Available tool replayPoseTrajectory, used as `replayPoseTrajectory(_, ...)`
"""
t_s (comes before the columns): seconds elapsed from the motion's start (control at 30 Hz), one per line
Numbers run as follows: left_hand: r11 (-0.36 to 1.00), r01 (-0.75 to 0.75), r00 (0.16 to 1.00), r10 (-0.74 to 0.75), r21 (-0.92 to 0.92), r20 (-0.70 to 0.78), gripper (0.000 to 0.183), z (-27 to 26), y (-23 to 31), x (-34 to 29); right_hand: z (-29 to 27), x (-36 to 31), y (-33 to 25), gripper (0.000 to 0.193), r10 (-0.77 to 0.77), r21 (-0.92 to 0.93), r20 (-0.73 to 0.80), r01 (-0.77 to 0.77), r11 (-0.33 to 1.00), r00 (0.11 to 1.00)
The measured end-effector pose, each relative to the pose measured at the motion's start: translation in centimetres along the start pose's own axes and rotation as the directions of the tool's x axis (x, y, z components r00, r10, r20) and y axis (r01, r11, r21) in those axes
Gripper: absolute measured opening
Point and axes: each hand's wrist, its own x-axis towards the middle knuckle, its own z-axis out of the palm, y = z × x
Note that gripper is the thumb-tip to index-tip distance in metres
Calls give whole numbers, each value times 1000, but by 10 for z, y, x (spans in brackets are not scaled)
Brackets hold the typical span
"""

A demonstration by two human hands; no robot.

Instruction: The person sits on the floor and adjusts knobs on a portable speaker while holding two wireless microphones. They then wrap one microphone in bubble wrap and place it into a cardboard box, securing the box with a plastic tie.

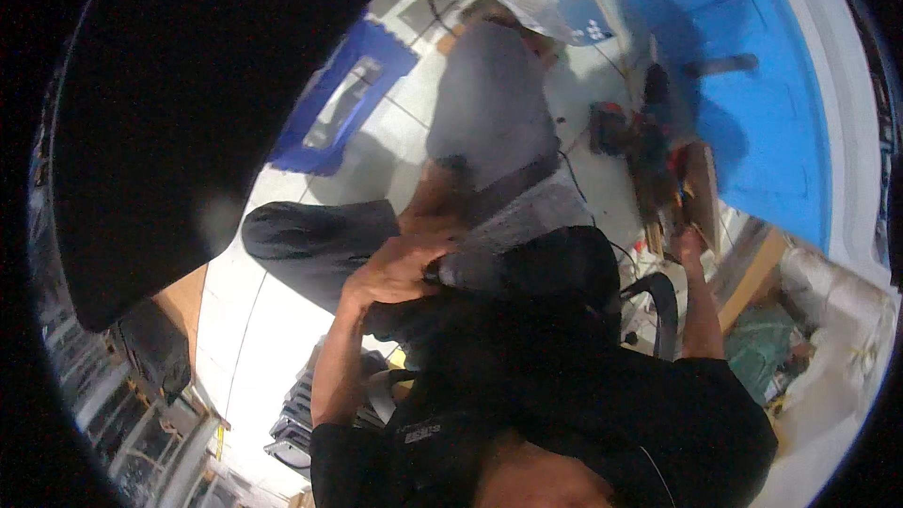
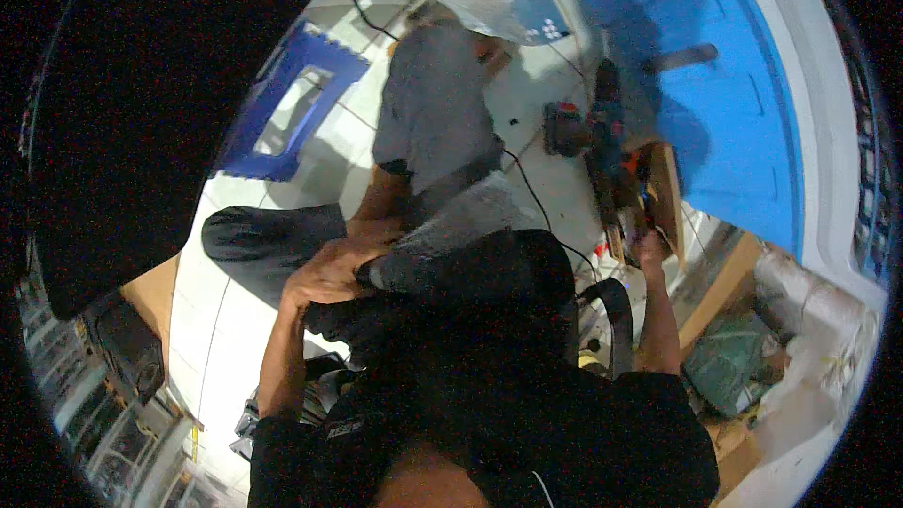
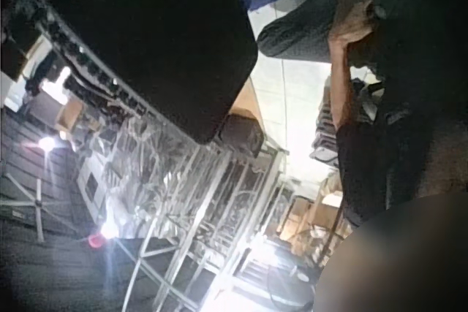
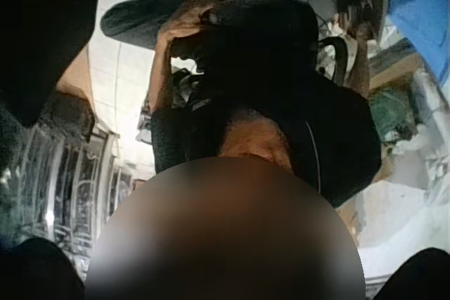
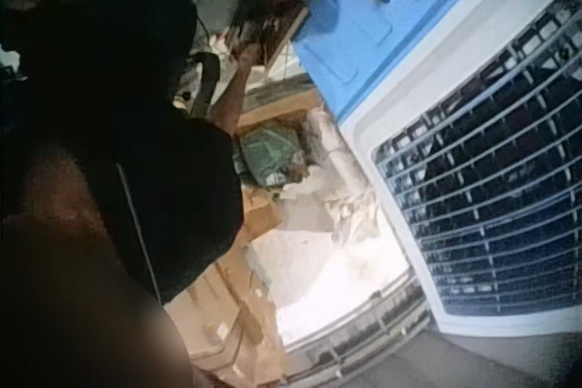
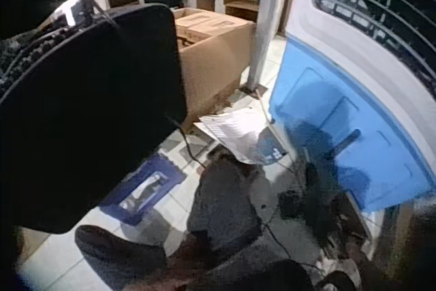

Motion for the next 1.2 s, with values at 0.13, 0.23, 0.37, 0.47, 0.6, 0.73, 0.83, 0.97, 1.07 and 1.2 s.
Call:
replayPoseTrajectory(0.13, 994, -53, 991, 64, 100, -116, 66, -9, 1, 5, -69, -22, -21, 27, 218, 23, 67, -220, 975, 974)
replayPoseTrajectory(0.23, 1000, 19, 991, -21, -19, -132, 77, -17, 13, 9, -144, -43, -41, 22, 134, 80, 77, -140, 987, 988)
replayPoseTrajectory(0.37, 993, 61, 965, -84, -101, -248, 69, -29, 36, 10, -260, -59, -90, 19, -16, 267, 15, 11, 964, 1000)
replayPoseTrajectory(0.47, 976, 125, 916, -183, -179, -357, 57, -38, 53, 3, -349, -73, -137, 18, -37, 593, 137, -51, 803, 990)
replayPoseTrajectory(0.6, 892, -4, 821, -255, -453, -511, 45, -34, 75, 3, -380, -62, -229, 20, -368, 868, -194, 334, 368, 909)
replayPoseTrajectory(0.73, 591, -416, 751, -205, -691, -628, 58, -16, 96, 7, -352, -53, -324, 21, -317, 995, -44, 14, -96, 947)
replayPoseTrajectory(0.83, 211, -514, 777, -295, -831, -556, 57, -5, 109, 2, -329, -45, -386, 20, -564, 838, 79, -361, -409, 822)
replayPoseTrajectory(0.97, 198, -626, 651, -401, -754, -645, 38, 4, 117, -7, -315, -44, -445, 17, -669, 905, -29, -265, -334, 743)
replayPoseTrajectory(1.07, 434, -537, 461, -567, -723, -683, 32, 7, 115, -19, -310, -41, -469, 17, -384, 933, -21, -120, -340, 923)
replayPoseTrajectory(1.2, 451, -491, 259, -741, -745, -619, 37, 12, 116, -31, -303, -19, -479, 12, -333, 909, 37, -170, -381, 942)
